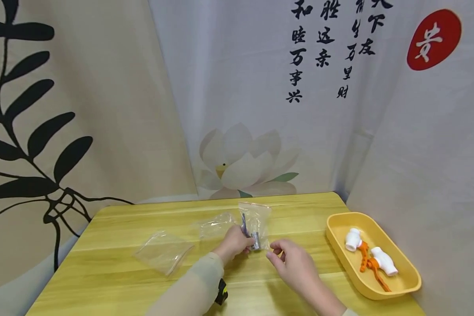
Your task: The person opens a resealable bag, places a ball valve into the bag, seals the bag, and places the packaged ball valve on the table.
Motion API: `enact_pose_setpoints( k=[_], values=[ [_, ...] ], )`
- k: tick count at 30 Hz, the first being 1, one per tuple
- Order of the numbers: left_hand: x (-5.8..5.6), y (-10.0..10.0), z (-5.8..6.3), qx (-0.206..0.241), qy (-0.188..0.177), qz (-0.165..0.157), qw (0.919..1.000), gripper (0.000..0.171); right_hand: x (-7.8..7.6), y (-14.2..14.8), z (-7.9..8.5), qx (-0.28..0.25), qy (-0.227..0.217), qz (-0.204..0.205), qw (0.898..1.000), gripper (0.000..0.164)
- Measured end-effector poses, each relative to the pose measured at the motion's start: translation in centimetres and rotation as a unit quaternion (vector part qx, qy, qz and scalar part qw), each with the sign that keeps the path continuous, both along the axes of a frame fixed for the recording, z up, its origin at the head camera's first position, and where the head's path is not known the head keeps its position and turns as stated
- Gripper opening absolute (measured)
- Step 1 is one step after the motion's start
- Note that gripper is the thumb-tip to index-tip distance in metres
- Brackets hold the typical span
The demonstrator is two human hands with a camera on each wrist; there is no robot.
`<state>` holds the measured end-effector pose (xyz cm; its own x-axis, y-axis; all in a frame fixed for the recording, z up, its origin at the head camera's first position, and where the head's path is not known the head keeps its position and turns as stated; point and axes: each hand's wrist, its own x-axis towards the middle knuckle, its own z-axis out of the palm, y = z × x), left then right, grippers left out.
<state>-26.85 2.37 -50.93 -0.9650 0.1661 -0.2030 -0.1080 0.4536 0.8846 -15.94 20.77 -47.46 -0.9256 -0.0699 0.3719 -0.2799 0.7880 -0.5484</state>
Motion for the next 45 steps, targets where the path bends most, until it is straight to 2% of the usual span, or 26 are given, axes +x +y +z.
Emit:
enact_pose_setpoints(
  k=[5,9,11,13,17,21,23,24,25,26,27,29,30,31,32,33,34,35,37,39,42,45],
  values=[
    [-1.5,0.3,-0.5,-0.007,0.014,0.043,0.9989,0.01,0.4,-0.1,-0.3,0.0,0.004,0.02,1.0,0.012],
    [-2.4,0.0,-0.6,-0.038,0.047,0.075,0.9953,0.008,0.8,0.0,-0.5,0.008,0.004,0.039,0.999,0.009],
    [-2.7,-0.1,-0.6,-0.057,0.063,0.085,0.9927,0.016,0.9,0.0,-0.6,0.013,0.001,0.046,0.999,0.008],
    [-2.9,-0.3,-0.7,-0.072,0.081,0.09,0.99,0.032,1.0,0.1,-0.8,0.016,-0.004,0.053,0.998,0.007],
    [-2.9,-0.7,-0.8,-0.071,0.1,0.079,0.9894,0.051,1.0,0.1,-1.0,0.016,-0.021,0.064,0.998,0.007],
    [-2.7,-1.2,-0.4,-0.088,0.125,0.038,0.9874,0.049,1.0,0.1,-1.1,0.014,-0.024,0.079,0.996,0.007],
    [-2.4,-1.5,0.0,-0.122,0.159,0.02,0.9795,0.04,1.1,0.0,-1.2,0.012,-0.024,0.09,0.996,0.007],
    [-2.3,-1.6,0.2,-0.148,0.185,0.013,0.9714,0.034,1.1,0.0,-1.2,0.012,-0.025,0.094,0.995,0.007],
    [-2.1,-1.8,0.4,-0.181,0.218,0.009,0.959,0.029,1.1,0.0,-1.2,0.011,-0.026,0.099,0.995,0.007],
    [-2.0,-2.1,0.6,-0.224,0.256,0.007,0.9405,0.023,1.1,-0.1,-1.2,0.011,-0.029,0.103,0.994,0.008],
    [-2.0,-2.4,0.8,-0.271,0.288,0.008,0.9185,0.02,1.1,-0.1,-1.2,0.01,-0.03,0.106,0.994,0.008],
    [-2.1,-3.2,1.0,-0.36,0.343,0.02,0.8676,0.022,1.1,-0.2,-1.2,0.011,-0.034,0.111,0.993,0.008],
    [-2.2,-3.6,1.0,-0.398,0.356,0.026,0.8453,0.026,1.1,-0.2,-1.2,0.011,-0.034,0.113,0.993,0.009],
    [-2.4,-4.0,1.0,-0.429,0.358,0.029,0.8285,0.031,1.0,-0.2,-1.2,0.012,-0.034,0.115,0.993,0.009],
    [-2.5,-4.5,1.0,-0.455,0.352,0.03,0.8176,0.036,1.0,-0.2,-1.2,0.012,-0.034,0.117,0.992,0.009],
    [-2.7,-4.9,0.8,-0.473,0.337,0.03,0.8138,0.042,1.0,-0.2,-1.2,0.013,-0.034,0.119,0.992,0.01],
    [-2.9,-5.3,0.7,-0.485,0.325,0.034,0.8112,0.044,1.0,-0.2,-1.2,0.013,-0.035,0.12,0.992,0.011],
    [-3.0,-5.7,0.6,-0.492,0.31,0.037,0.8125,0.044,1.0,-0.2,-1.1,0.013,-0.037,0.121,0.992,0.011],
    [-3.2,-6.2,0.4,-0.495,0.284,0.041,0.8201,0.043,1.0,-0.2,-1.0,0.012,-0.043,0.12,0.992,0.013],
    [-3.2,-6.7,0.5,-0.484,0.268,0.046,0.8316,0.041,0.9,-0.2,-0.9,0.013,-0.049,0.118,0.992,0.014],
    [-3.1,-7.1,0.7,-0.454,0.246,0.045,0.8553,0.04,0.8,-0.3,-0.9,0.013,-0.052,0.116,0.992,0.014],
    [-2.7,-7.3,0.9,-0.435,0.23,0.041,0.8696,0.043,0.7,-0.4,-0.9,0.017,-0.042,0.118,0.992,0.012]
  ],
)
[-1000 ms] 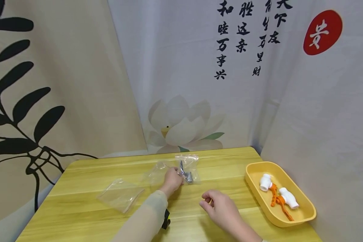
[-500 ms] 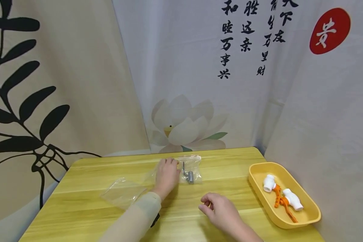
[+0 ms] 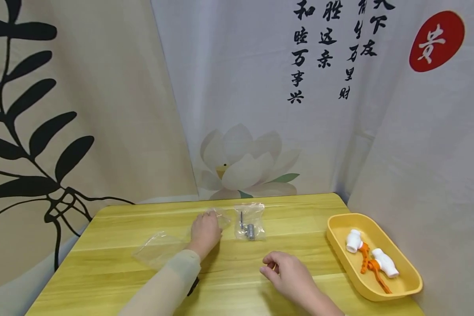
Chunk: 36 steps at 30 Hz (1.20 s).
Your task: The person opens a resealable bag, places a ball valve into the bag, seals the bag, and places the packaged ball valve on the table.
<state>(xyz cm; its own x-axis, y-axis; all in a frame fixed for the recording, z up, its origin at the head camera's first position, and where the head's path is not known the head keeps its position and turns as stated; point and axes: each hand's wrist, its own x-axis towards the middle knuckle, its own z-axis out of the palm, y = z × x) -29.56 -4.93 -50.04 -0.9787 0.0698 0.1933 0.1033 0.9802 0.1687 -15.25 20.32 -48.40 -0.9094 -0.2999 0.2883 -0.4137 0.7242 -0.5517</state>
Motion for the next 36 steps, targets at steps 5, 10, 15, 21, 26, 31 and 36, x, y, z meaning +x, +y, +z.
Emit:
enact_pose_setpoints(
  k=[5,10,15,21,26,31,36],
  values=[
    [1.2,-0.4,0.3,-0.003,0.019,-0.027,0.9994,0.012,-0.1,-0.1,-0.1,0.0,0.011,0.003,1.0,0.012],
    [3.1,-1.4,0.1,-0.01,0.047,-0.099,0.9939,0.015,-0.2,-0.1,-0.1,0.003,0.003,-0.001,1.0,0.01],
    [6.0,-2.4,-0.1,-0.026,0.078,-0.176,0.9809,0.021,-0.2,-0.1,-0.1,0.003,-0.003,0.0,1.0,0.01],
    [9.5,-3.2,-0.2,-0.053,0.115,-0.213,0.9689,0.026,-0.2,-0.2,-0.2,0.004,-0.01,0.0,1.0,0.01],
    [11.3,-3.3,0.2,0.026,0.026,-0.209,0.9772,0.022,-0.2,-0.3,-0.2,0.005,-0.009,0.003,1.0,0.007],
    [11.7,-3.5,0.5,0.098,-0.038,-0.202,0.9737,0.018,-0.1,-0.5,-0.3,0.003,-0.013,0.01,1.0,0.007],
    [10.8,-4.3,0.2,0.073,0.014,-0.189,0.9792,0.022,-0.1,-0.6,-0.2,0.006,-0.01,0.011,1.0,0.007]
  ],
)
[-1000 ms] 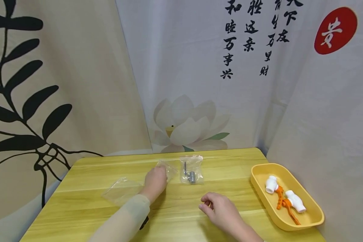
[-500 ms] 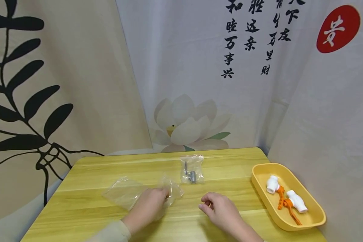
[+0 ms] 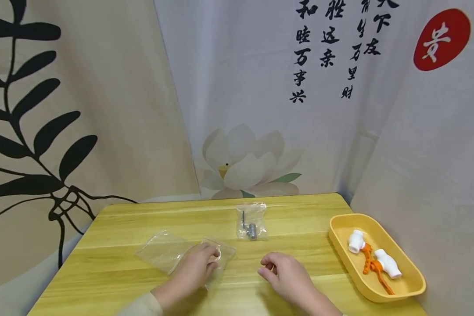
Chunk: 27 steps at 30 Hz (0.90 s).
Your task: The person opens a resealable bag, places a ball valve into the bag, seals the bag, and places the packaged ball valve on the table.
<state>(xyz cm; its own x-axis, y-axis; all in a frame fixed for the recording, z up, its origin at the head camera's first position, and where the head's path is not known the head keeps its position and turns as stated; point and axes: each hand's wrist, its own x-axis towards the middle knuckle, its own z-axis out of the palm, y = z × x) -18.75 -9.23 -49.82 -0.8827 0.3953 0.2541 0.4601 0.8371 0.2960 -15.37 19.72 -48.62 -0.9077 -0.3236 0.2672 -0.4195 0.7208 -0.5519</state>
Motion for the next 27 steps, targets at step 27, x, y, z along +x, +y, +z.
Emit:
enact_pose_setpoints(
  k=[27],
  values=[
    [-3.5,-1.3,1.3,0.006,-0.124,-0.058,0.9906,0.064,-0.1,-1.2,0.6,0.013,0.0,0.015,1.0,0.012]
  ],
)
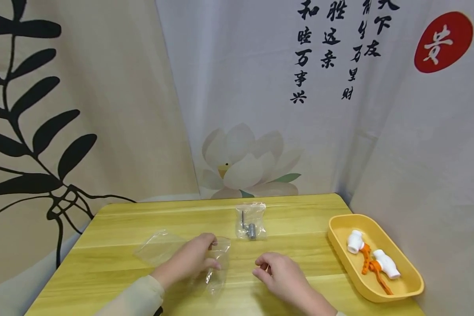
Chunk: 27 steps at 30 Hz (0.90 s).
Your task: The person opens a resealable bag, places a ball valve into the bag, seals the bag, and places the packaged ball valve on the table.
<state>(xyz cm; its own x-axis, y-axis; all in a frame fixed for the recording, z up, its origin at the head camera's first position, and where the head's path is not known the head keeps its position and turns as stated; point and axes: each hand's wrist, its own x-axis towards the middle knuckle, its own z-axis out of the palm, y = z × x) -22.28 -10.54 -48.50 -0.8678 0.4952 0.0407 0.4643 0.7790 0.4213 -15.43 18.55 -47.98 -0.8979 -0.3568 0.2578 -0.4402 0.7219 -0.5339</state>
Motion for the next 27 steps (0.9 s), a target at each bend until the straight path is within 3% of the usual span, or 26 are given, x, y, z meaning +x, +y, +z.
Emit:
enact_pose_setpoints(
  k=[4,7,10,13,14,16,21,27],
  values=[
    [2.2,0.8,1.7,-0.019,0.07,-0.057,0.9958,0.056,0.0,-0.6,0.6,-0.012,0.037,0.015,0.999,0.024],
    [3.7,1.4,2.6,-0.017,0.164,-0.111,0.9801,0.036,0.0,-1.2,1.4,0.001,0.134,0.061,0.989,0.05],
    [4.7,1.7,2.9,0.001,0.285,-0.166,0.944,0.021,0.1,-1.9,2.3,0.045,0.245,0.117,0.961,0.071],
    [5.2,1.7,2.8,0.027,0.374,-0.203,0.9046,0.024,0.2,-2.4,3.1,0.074,0.305,0.163,0.935,0.073],
    [5.3,1.7,2.8,0.035,0.39,-0.212,0.8955,0.026,0.2,-2.5,3.3,0.078,0.317,0.175,0.929,0.071],
    [5.5,1.5,2.6,0.057,0.398,-0.23,0.8862,0.029,0.3,-2.6,3.6,0.084,0.33,0.195,0.92,0.065],
    [5.8,1.1,2.3,0.083,0.408,-0.251,0.8738,0.024,0.5,-2.8,4.2,0.122,0.376,0.232,0.889,0.049],
    [5.7,0.9,1.9,0.098,0.439,-0.256,0.8559,0.019,0.8,-3.1,4.7,0.167,0.431,0.252,0.85,0.011]
  ],
)
